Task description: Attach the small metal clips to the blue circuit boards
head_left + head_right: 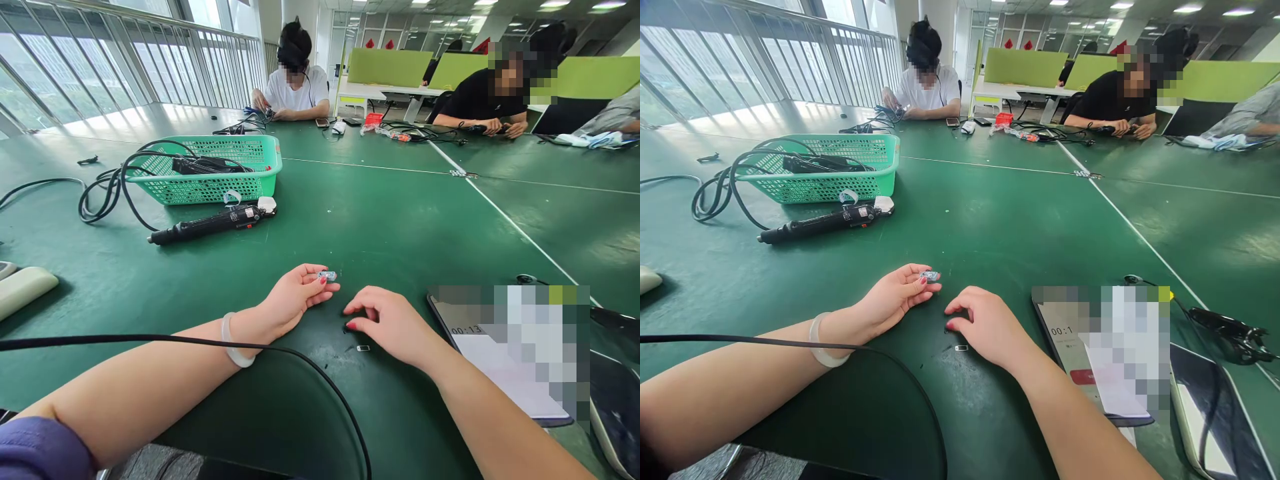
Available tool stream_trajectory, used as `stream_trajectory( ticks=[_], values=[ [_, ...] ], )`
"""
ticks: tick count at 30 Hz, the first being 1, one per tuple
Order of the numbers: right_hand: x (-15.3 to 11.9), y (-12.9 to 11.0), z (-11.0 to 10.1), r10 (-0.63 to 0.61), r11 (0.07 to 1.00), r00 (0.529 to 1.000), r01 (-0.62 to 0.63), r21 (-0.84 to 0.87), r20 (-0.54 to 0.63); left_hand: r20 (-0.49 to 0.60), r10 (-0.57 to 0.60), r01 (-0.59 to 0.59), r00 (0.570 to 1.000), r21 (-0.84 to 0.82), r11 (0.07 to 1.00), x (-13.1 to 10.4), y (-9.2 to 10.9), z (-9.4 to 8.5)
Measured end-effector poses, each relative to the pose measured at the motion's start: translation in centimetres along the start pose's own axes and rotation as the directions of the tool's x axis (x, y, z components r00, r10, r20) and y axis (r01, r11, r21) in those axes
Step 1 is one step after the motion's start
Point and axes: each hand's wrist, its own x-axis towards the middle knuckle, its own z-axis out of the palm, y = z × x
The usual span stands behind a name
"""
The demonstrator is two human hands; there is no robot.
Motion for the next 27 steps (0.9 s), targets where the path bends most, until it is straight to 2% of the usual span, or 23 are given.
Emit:
stream_trajectory(
  ticks=[2, 6, 12, 14, 16, 20, 22, 27],
  values=[
    [-0.1, 0.0, 0.0, 0.043, 0.995, 0.996, -0.035, -0.098, 0.084, -0.003, 0.001, 0.000, 1.000, 0.028, 1.000, -0.1, 0.0, 0.1],
    [0.1, -0.3, 0.3, 0.088, 0.986, 0.988, -0.069, -0.153, 0.124, 0.017, -0.003, 0.001, 1.000, 0.124, 0.992, -0.6, 0.1, 0.6],
    [0.3, 0.3, 0.8, 0.004, 0.964, 0.995, 0.024, -0.264, 0.105, 0.052, -0.008, -0.003, 0.999, 0.206, 0.978, -0.7, 0.2, 0.8],
    [0.2, 0.4, 0.7, -0.057, 0.957, 0.997, 0.071, -0.281, 0.057, 0.058, -0.002, -0.011, 0.998, 0.220, 0.975, -0.6, 0.1, 0.7],
    [0.1, 0.4, 0.5, -0.152, 0.964, 0.987, 0.135, -0.228, -0.055, 0.078, 0.011, -0.029, 0.997, 0.238, 0.971, -0.5, 0.0, 0.6],
    [0.0, 0.1, -0.1, -0.326, 0.945, 0.897, 0.308, -0.107, -0.299, 0.176, 0.027, -0.076, 0.984, 0.277, 0.958, -0.6, -0.2, 0.5],
    [-0.1, 0.0, -0.2, -0.385, 0.923, 0.866, 0.371, -0.105, -0.319, 0.232, 0.022, -0.094, 0.972, 0.303, 0.948, -0.8, -0.3, 0.5],
    [-0.1, 0.0, -0.1, -0.481, 0.876, 0.829, 0.468, -0.117, -0.285, 0.374, 0.002, -0.125, 0.927, 0.304, 0.944, -1.1, -0.2, 0.4]
  ],
)
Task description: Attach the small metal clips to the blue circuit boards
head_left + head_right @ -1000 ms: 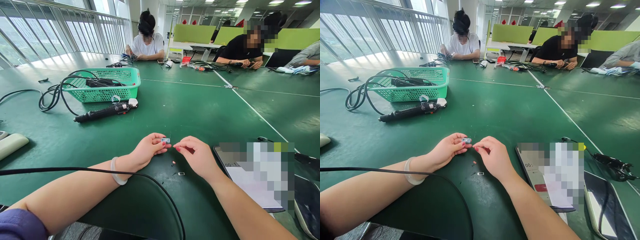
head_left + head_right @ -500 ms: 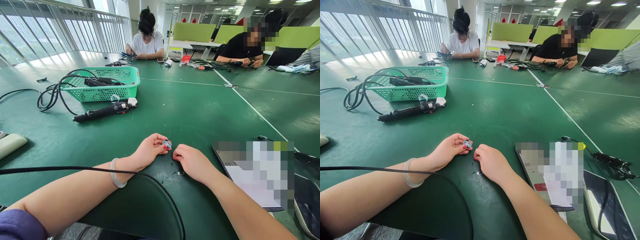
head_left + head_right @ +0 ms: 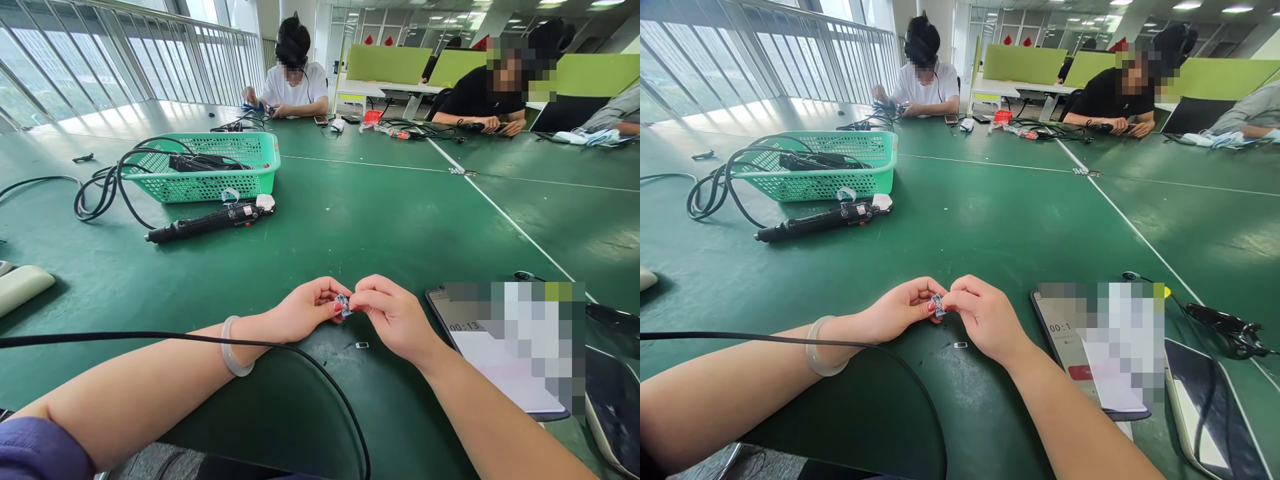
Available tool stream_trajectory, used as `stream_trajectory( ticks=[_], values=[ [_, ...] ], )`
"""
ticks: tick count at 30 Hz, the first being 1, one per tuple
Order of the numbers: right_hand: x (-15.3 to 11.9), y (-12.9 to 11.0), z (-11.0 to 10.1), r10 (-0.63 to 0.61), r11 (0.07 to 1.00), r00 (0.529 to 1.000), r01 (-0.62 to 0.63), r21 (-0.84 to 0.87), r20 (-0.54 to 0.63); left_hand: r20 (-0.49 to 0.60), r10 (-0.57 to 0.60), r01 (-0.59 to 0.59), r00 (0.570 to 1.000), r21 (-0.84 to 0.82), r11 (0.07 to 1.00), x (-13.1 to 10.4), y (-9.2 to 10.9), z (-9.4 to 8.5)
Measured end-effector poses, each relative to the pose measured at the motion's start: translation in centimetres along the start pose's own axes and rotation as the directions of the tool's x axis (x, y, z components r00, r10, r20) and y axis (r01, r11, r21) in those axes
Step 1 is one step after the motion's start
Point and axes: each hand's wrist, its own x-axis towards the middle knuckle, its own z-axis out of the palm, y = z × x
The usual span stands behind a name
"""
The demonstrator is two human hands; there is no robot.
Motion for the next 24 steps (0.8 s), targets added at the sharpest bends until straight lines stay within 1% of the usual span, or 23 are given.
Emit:
stream_trajectory(
  ticks=[3, 8, 11, 12, 13, 14, 15, 16, 18, 19, 20, 22, 23, 24],
  values=[
    [-0.1, 0.1, 0.0, -0.006, 1.000, 1.000, 0.006, 0.002, -0.002, 0.047, -0.009, 0.010, 0.999, -0.017, 1.000, 0.0, -0.1, -0.2],
    [-0.1, 0.0, -0.2, 0.052, 0.999, 0.999, -0.052, 0.015, -0.002, 0.075, -0.043, 0.049, 0.996, -0.082, 0.995, -0.2, -0.2, -0.3],
    [-0.1, -0.1, -0.4, 0.127, 0.991, 0.990, -0.123, 0.058, -0.057, 0.061, -0.051, 0.060, 0.997, -0.162, 0.985, -0.1, -0.3, -0.3],
    [-0.1, -0.1, -0.5, 0.165, 0.984, 0.984, -0.160, 0.071, -0.072, 0.035, -0.046, 0.052, 0.998, -0.198, 0.979, 0.0, -0.3, -0.3],
    [-0.1, -0.1, -0.6, 0.208, 0.976, 0.976, -0.203, 0.082, -0.061, -0.009, -0.038, 0.035, 0.999, -0.233, 0.972, 0.1, -0.4, -0.3],
    [-0.1, -0.1, -0.6, 0.248, 0.966, 0.969, -0.246, 0.084, -0.013, -0.070, -0.031, 0.012, 0.997, -0.262, 0.965, 0.2, -0.4, -0.4],
    [-0.1, -0.1, -0.5, 0.284, 0.955, 0.956, -0.288, 0.070, 0.071, -0.141, -0.027, -0.013, 0.990, -0.280, 0.960, 0.4, -0.4, -0.4],
    [-0.2, -0.1, -0.5, 0.314, 0.945, 0.933, -0.325, 0.040, 0.178, -0.214, -0.026, -0.038, 0.977, -0.288, 0.957, 0.5, -0.4, -0.5],
    [-0.2, -0.1, -0.2, 0.355, 0.931, 0.856, -0.362, -0.056, 0.376, -0.325, -0.030, -0.066, 0.945, -0.281, 0.957, 0.7, -0.4, -0.6],
    [-0.2, -0.1, 0.0, 0.372, 0.925, 0.819, -0.365, -0.104, 0.436, -0.358, -0.032, -0.070, 0.933, -0.269, 0.960, 0.8, -0.4, -0.7],
    [-0.2, -0.1, 0.2, 0.388, 0.920, 0.793, -0.364, -0.146, 0.469, -0.377, -0.031, -0.072, 0.925, -0.257, 0.964, 0.8, -0.3, -0.7],
    [-0.1, -0.2, 0.5, 0.407, 0.913, 0.770, -0.357, -0.198, 0.492, -0.394, -0.027, -0.073, 0.919, -0.235, 0.969, 0.8, -0.2, -0.6],
    [-0.1, -0.2, 0.5, 0.408, 0.913, 0.771, -0.353, -0.205, 0.489, -0.395, -0.025, -0.070, 0.918, -0.225, 0.972, 0.8, -0.1, -0.5],
    [0.0, -0.2, 0.6, 0.400, 0.916, 0.784, -0.350, -0.194, 0.475, -0.393, -0.024, -0.066, 0.919, -0.216, 0.974, 0.8, -0.1, -0.4]
  ],
)
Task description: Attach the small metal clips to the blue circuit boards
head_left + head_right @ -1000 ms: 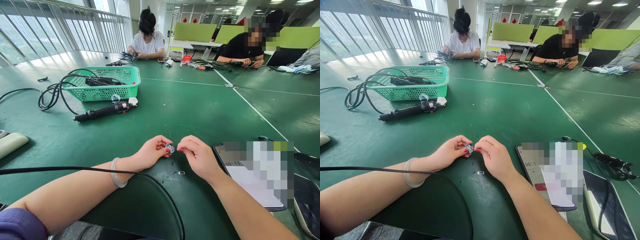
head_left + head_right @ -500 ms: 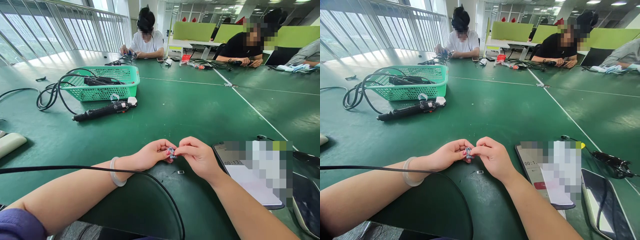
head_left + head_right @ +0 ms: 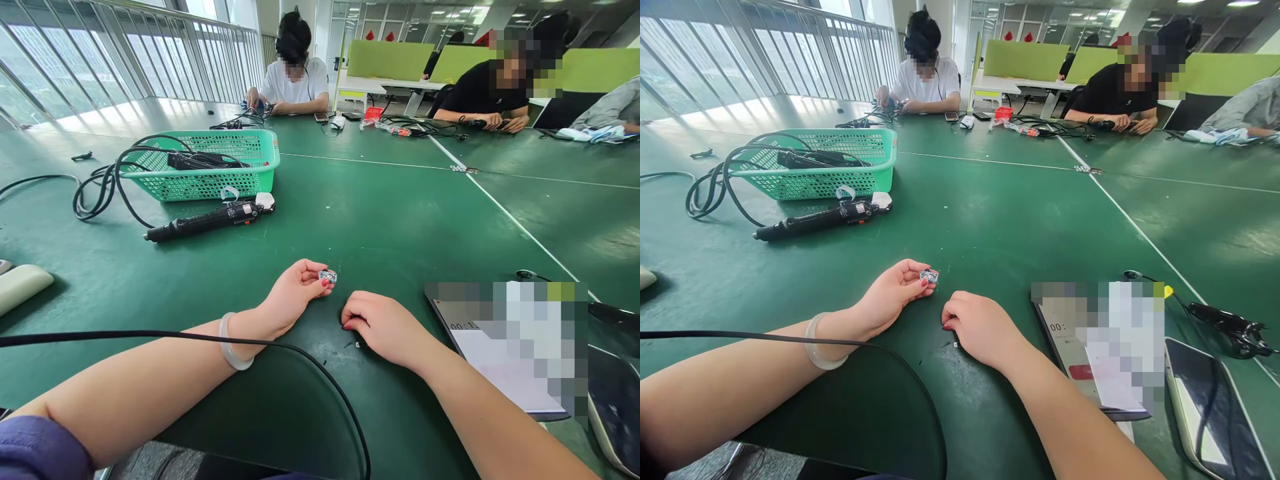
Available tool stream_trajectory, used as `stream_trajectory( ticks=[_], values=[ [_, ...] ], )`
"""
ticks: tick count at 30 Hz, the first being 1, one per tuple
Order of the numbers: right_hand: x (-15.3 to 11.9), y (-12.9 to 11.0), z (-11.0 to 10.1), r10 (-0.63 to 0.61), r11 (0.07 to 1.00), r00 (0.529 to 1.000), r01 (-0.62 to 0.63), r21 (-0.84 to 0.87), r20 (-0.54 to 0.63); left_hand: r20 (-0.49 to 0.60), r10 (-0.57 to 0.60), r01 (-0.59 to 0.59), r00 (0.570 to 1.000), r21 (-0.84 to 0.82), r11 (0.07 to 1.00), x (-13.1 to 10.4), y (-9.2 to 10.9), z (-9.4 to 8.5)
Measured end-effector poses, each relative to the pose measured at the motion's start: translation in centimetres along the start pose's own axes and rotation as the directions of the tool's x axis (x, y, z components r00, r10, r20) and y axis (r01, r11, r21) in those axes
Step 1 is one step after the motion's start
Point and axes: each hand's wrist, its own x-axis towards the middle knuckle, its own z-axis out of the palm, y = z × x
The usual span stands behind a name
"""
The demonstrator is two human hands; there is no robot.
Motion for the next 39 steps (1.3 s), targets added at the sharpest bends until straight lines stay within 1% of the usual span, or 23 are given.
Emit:
stream_trajectory(
  ticks=[1, 3, 5, 6, 9, 13, 15, 18, 23, 28, 33, 35, 37, 39],
  values=[
    [0.0, 0.0, 0.0, -0.017, 1.000, 0.999, 0.018, 0.021, -0.040, 0.005, -0.001, 0.001, 1.000, 0.010, 1.000, 0.0, 0.0, 0.1],
    [-0.1, 0.0, -0.1, -0.046, 0.994, 0.983, 0.063, 0.090, -0.176, 0.025, -0.009, 0.008, 1.000, 0.031, 0.999, -0.1, 0.0, 0.1],
    [-0.2, 0.0, -0.3, -0.032, 0.982, 0.946, 0.091, 0.166, -0.323, 0.057, -0.020, 0.017, 0.998, 0.054, 0.998, -0.1, -0.1, 0.1],
    [-0.3, -0.1, -0.3, -0.010, 0.975, 0.927, 0.092, 0.203, -0.375, 0.074, -0.027, 0.022, 0.997, 0.063, 0.998, -0.1, -0.2, 0.1],
    [-0.4, -0.2, -0.2, 0.032, 0.949, 0.893, 0.115, 0.294, -0.450, 0.123, -0.054, 0.045, 0.991, 0.073, 0.996, -0.2, -0.2, 0.0],
    [-0.3, -0.1, 0.0, -0.019, 0.916, 0.847, 0.228, 0.330, -0.531, 0.223, -0.085, 0.080, 0.971, 0.034, 0.996, -0.4, -0.3, -0.1],
    [-0.2, 0.0, 0.2, -0.039, 0.897, 0.833, 0.273, 0.348, -0.552, 0.270, -0.106, 0.108, 0.957, 0.009, 0.994, -0.6, -0.3, -0.1],
    [0.0, 0.1, 0.3, -0.066, 0.879, 0.838, 0.305, 0.365, -0.542, 0.303, -0.138, 0.157, 0.943, -0.039, 0.987, -0.8, -0.3, -0.1],
    [-0.1, 0.0, 0.3, -0.089, 0.876, 0.844, 0.319, 0.361, -0.530, 0.306, -0.165, 0.203, 0.938, -0.097, 0.974, -0.8, -0.4, -0.1],
    [-0.2, 0.0, 0.4, -0.091, 0.883, 0.829, 0.324, 0.340, -0.552, 0.294, -0.155, 0.201, 0.943, -0.134, 0.970, -0.8, -0.4, -0.1],
    [-0.1, -0.1, 0.6, -0.104, 0.897, 0.815, 0.324, 0.299, -0.570, 0.245, -0.124, 0.166, 0.962, -0.158, 0.973, -0.9, -0.4, 0.0],
    [0.0, -0.1, 0.7, -0.095, 0.912, 0.814, 0.302, 0.277, -0.574, 0.213, -0.103, 0.142, 0.972, -0.174, 0.975, -0.7, -0.5, -0.1],
    [0.1, 0.0, 0.7, -0.046, 0.933, 0.820, 0.240, 0.269, -0.571, 0.160, -0.078, 0.108, 0.984, -0.189, 0.976, -0.5, -0.5, -0.1],
    [0.2, 0.1, 0.8, 0.007, 0.958, 0.839, 0.151, 0.245, -0.544, 0.073, -0.049, 0.062, 0.996, -0.198, 0.978, -0.2, -0.4, -0.2]
  ],
)
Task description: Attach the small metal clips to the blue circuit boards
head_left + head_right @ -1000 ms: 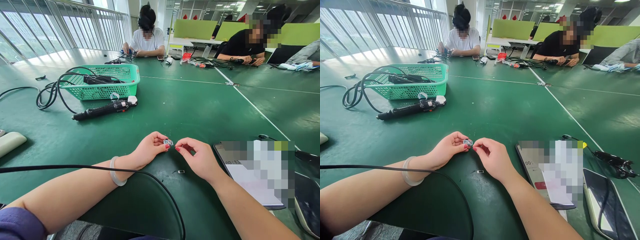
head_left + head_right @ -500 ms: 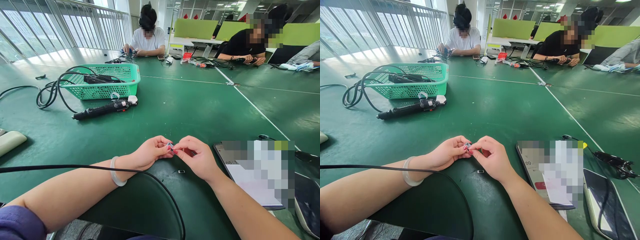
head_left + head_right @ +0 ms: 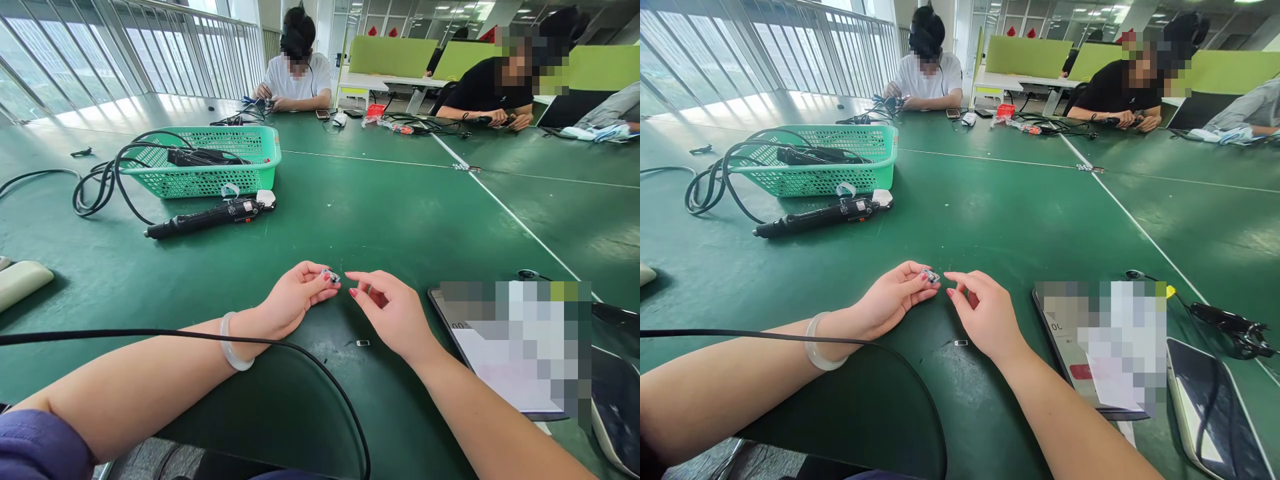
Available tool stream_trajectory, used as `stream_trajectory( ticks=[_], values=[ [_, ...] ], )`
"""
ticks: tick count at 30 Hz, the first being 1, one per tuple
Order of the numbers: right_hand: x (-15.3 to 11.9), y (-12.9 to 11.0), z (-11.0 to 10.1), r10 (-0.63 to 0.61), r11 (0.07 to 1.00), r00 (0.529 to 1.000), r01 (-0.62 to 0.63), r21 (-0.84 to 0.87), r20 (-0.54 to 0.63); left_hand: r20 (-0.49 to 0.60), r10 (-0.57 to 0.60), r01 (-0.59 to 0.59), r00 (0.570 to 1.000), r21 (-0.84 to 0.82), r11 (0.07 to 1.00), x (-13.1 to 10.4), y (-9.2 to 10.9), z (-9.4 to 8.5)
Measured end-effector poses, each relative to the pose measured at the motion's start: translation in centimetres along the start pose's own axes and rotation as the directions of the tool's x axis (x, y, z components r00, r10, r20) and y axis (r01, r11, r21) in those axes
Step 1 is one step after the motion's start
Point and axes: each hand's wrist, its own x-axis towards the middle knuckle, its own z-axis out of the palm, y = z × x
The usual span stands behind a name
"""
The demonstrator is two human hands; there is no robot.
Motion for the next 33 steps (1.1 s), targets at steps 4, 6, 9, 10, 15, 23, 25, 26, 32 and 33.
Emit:
stream_trajectory(
  ticks=[4, 6, 9, 10, 15, 23, 25, 26, 32, 33],
  values=[
    [0.4, 0.2, 0.8, 0.076, 0.973, 0.987, -0.044, -0.225, 0.139, -0.174, 0.095, -0.098, 0.980, -0.011, 0.995, 0.1, 0.2, 0.3],
    [0.7, 0.2, 1.5, 0.104, 0.946, 0.973, -0.032, -0.322, 0.207, -0.224, 0.117, -0.121, 0.968, -0.004, 0.993, 0.0, 0.3, 0.6],
    [1.1, 0.1, 2.3, 0.110, 0.900, 0.956, 0.020, -0.436, 0.271, -0.264, 0.132, -0.135, 0.956, 0.008, 0.991, -0.1, 0.4, 0.8],
    [1.1, 0.0, 2.3, 0.113, 0.887, 0.953, 0.030, -0.461, 0.280, -0.272, 0.142, -0.145, 0.952, 0.009, 0.989, -0.1, 0.4, 0.8],
    [0.9, -0.6, -0.4, 0.144, 0.924, 0.956, -0.037, -0.381, 0.257, -0.330, 0.256, -0.262, 0.908, 0.028, 0.965, 0.5, 0.7, 0.4],
    [-0.5, 0.0, -3.2, 0.121, 0.951, 0.824, 0.062, -0.302, 0.553, -0.227, 0.269, -0.255, 0.936, 0.089, 0.963, 0.4, 0.5, 0.1],
    [-0.5, 0.1, -2.6, 0.105, 0.951, 0.820, 0.083, -0.298, 0.563, -0.166, 0.232, -0.216, 0.958, 0.110, 0.970, 0.1, 0.4, 0.2],
    [-0.4, 0.0, -2.4, 0.089, 0.952, 0.830, 0.092, -0.293, 0.550, -0.133, 0.211, -0.196, 0.968, 0.121, 0.973, 0.0, 0.4, 0.2],
    [-0.1, -0.7, -2.3, 0.086, 0.984, 0.968, -0.045, -0.173, 0.237, 0.001, 0.117, -0.115, 0.993, 0.171, 0.978, -0.1, 0.3, 0.2],
    [-0.1, -0.8, -2.2, 0.080, 0.988, 0.982, -0.057, -0.140, 0.170, 0.014, 0.102, -0.103, 0.995, 0.187, 0.977, -0.1, 0.2, 0.2]
  ],
)
